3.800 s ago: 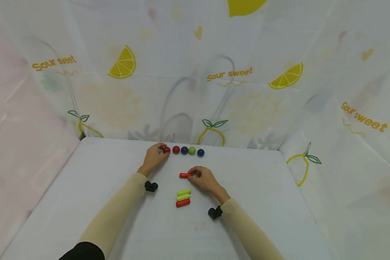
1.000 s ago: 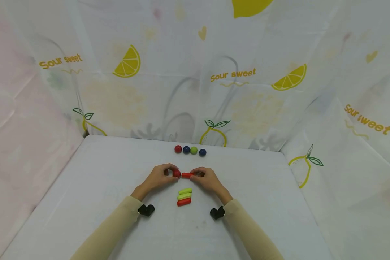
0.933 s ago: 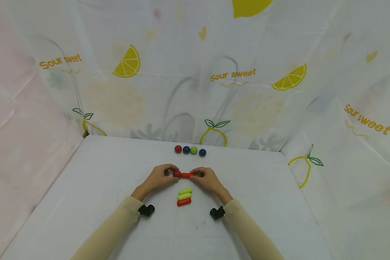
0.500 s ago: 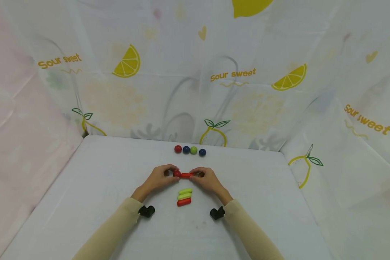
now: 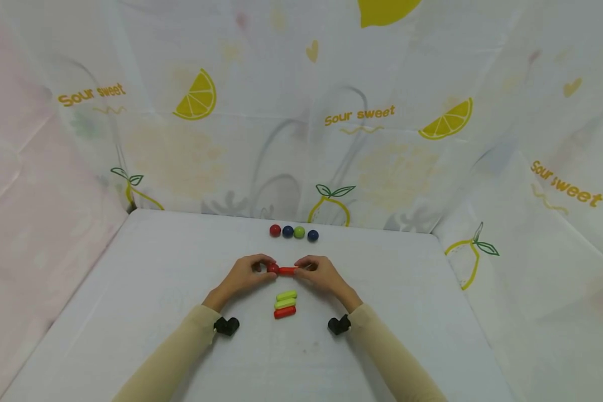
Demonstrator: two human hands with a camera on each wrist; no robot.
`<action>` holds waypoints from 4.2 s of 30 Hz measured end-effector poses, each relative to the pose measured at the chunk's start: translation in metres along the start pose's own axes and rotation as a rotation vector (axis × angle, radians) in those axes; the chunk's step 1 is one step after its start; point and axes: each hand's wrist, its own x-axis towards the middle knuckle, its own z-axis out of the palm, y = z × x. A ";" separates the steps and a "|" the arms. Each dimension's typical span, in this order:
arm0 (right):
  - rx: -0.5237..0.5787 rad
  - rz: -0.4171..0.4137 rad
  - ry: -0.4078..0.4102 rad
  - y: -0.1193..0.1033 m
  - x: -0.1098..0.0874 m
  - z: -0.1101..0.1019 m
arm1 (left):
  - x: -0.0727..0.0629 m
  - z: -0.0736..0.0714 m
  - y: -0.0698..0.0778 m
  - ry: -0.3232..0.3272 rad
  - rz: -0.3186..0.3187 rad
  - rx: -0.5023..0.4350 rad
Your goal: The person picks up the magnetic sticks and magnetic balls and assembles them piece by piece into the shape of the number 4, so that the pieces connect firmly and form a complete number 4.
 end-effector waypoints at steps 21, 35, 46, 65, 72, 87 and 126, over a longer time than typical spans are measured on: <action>0.024 0.036 0.279 0.008 0.029 -0.050 | -0.001 -0.001 0.002 -0.010 -0.020 -0.003; -0.002 0.093 0.284 0.019 0.051 -0.039 | -0.004 -0.001 -0.001 -0.027 -0.041 -0.008; -0.114 -0.010 0.319 0.017 0.057 -0.031 | -0.004 -0.004 -0.001 -0.026 -0.030 -0.011; -0.055 0.049 0.361 0.019 0.057 -0.026 | -0.004 -0.005 -0.001 -0.040 -0.041 -0.007; -0.036 0.047 0.377 0.018 0.054 -0.026 | -0.004 -0.004 0.000 -0.035 -0.040 -0.008; 0.098 0.084 0.401 0.021 0.044 -0.025 | -0.003 -0.001 0.000 -0.028 -0.042 -0.003; 0.212 0.077 0.160 0.019 -0.031 -0.009 | -0.005 0.000 0.003 -0.008 -0.083 -0.006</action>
